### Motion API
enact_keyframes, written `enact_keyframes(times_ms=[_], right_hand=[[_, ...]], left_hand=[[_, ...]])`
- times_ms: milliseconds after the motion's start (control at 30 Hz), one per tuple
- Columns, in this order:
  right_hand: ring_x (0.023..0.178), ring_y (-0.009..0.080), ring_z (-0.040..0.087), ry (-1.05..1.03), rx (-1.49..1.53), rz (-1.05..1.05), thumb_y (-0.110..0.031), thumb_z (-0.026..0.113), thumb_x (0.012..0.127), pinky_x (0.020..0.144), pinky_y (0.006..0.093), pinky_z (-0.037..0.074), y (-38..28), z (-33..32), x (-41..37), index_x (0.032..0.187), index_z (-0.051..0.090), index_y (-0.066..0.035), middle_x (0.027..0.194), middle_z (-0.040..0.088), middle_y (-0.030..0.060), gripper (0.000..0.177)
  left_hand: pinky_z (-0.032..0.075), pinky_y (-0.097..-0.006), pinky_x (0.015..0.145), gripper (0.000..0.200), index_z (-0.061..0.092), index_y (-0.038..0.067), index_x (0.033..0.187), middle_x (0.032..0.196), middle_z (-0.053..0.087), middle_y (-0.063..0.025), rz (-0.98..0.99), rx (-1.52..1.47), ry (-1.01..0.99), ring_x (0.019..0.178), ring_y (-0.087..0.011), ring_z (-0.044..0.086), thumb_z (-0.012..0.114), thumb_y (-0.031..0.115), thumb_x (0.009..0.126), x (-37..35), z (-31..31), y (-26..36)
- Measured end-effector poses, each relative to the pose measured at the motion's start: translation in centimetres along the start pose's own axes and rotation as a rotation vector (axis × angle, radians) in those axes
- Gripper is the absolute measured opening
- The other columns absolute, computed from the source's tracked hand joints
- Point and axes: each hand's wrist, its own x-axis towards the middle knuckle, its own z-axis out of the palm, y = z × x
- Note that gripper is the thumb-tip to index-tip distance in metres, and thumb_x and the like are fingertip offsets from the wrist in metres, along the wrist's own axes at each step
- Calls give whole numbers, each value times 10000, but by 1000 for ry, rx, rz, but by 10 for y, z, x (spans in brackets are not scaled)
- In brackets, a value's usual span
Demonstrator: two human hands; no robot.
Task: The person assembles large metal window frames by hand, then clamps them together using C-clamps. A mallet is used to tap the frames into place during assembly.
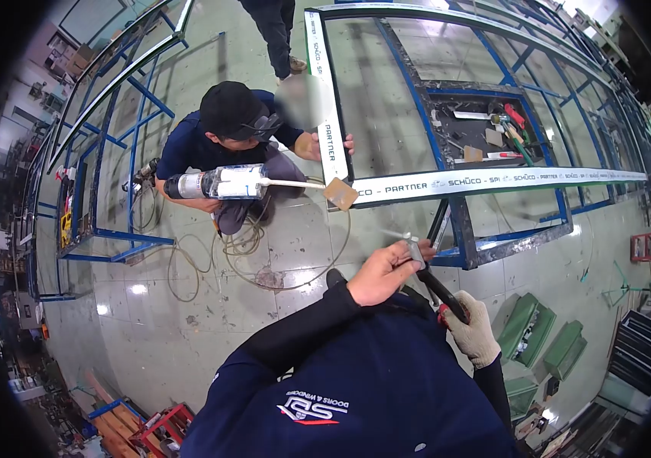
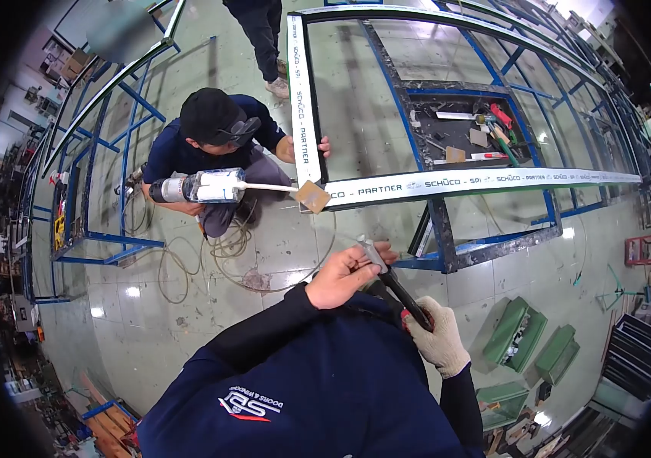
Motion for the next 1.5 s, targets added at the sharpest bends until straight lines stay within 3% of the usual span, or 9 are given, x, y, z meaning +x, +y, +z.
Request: enact_keyframes(times_ms=[167, 267, 300, 600, 700, 800, 967, 1267, 1500], right_hand=[[608, 76, 506, -27, -54, -14, -128, 706, 909, 557, 282, 422, -8, 2, 5, 926, 627, 33, 635, 579, 55, 180], [606, 74, 501, -17, -22, -33, -134, 715, 907, 557, 284, 422, -1, 2, 9, 925, 630, 32, 632, 577, 54, 188], [606, 73, 498, -8, -6, -36, -137, 719, 905, 557, 284, 422, 1, 2, 10, 925, 631, 32, 632, 575, 54, 192], [608, 103, 446, -93, -57, -128, -174, 747, 895, 565, 312, 416, 4, 1, 18, 945, 632, 29, 622, 512, 93, 239], [605, 119, 446, -142, -94, -79, -193, 742, 901, 570, 322, 418, 5, -5, 22, 945, 628, 28, 629, 506, 107, 252], [575, 149, 448, -240, -104, -130, -209, 735, 905, 560, 338, 417, 5, -10, 30, 909, 606, 18, 627, 506, 122, 261], [558, 198, 459, -461, -135, -247, -283, 730, 910, 553, 362, 419, 15, 2, 54, 877, 579, 5, 629, 505, 145, 327], [572, 177, 437, -566, -327, -238, -275, 742, 880, 557, 365, 415, -11, 97, 65, 846, 560, 19, 630, 506, 141, 347], [590, 104, 542, -656, -438, -74, -340, 729, 911, 545, 304, 433, -21, 294, 86, 890, 631, -7, 650, 576, 6, 348]], left_hand=[[490, -308, 994, 414, 530, -35, 1338, 1266, 640, -115, -157, 381, 99, 1107, -141, 622, 671, 64, 961, 5, -10, -6], [498, -291, 961, 351, 570, -31, 1284, 1172, 687, -105, 194, 437, 11, 1088, -127, 625, 670, 75, 965, 6, -9, -15], [519, -261, 881, 319, 610, -22, 1215, 1017, 721, -69, 134, 217, 14, 971, -119, 655, 715, 112, 944, 2, 1, 2], [515, -269, 863, 317, 616, -38, 1238, 1127, 723, -111, -93, 766, 191, 942, -111, 634, 688, 106, 965, 1, 0, 9], [517, -275, 870, 360, 599, -42, 1290, 1156, 720, -124, 108, 287, 128, 941, -122, 644, 680, 94, 966, -8, 0, -4], [520, -283, 878, 395, 576, -45, 1333, 1170, 718, -133, 37, 375, 118, 946, -130, 653, 668, 75, 968, -27, -9, -1], [519, -270, 797, 273, 638, -11, 1143, 974, 703, -62, -94, 702, 748, 894, -100, 643, 746, 101, 919, -61, -11, -28], [502, -306, 984, 321, 537, -22, 1311, 1171, 681, -97, 171, 210, 674, 1101, -145, 630, 604, 34, 1002, -138, -80, -42], [515, -349, 929, 344, 597, -20, 1257, 1125, 700, -154, 64, 594, 761, 1064, -242, 668, 573, 234, 1027, -298, -228, -30]])
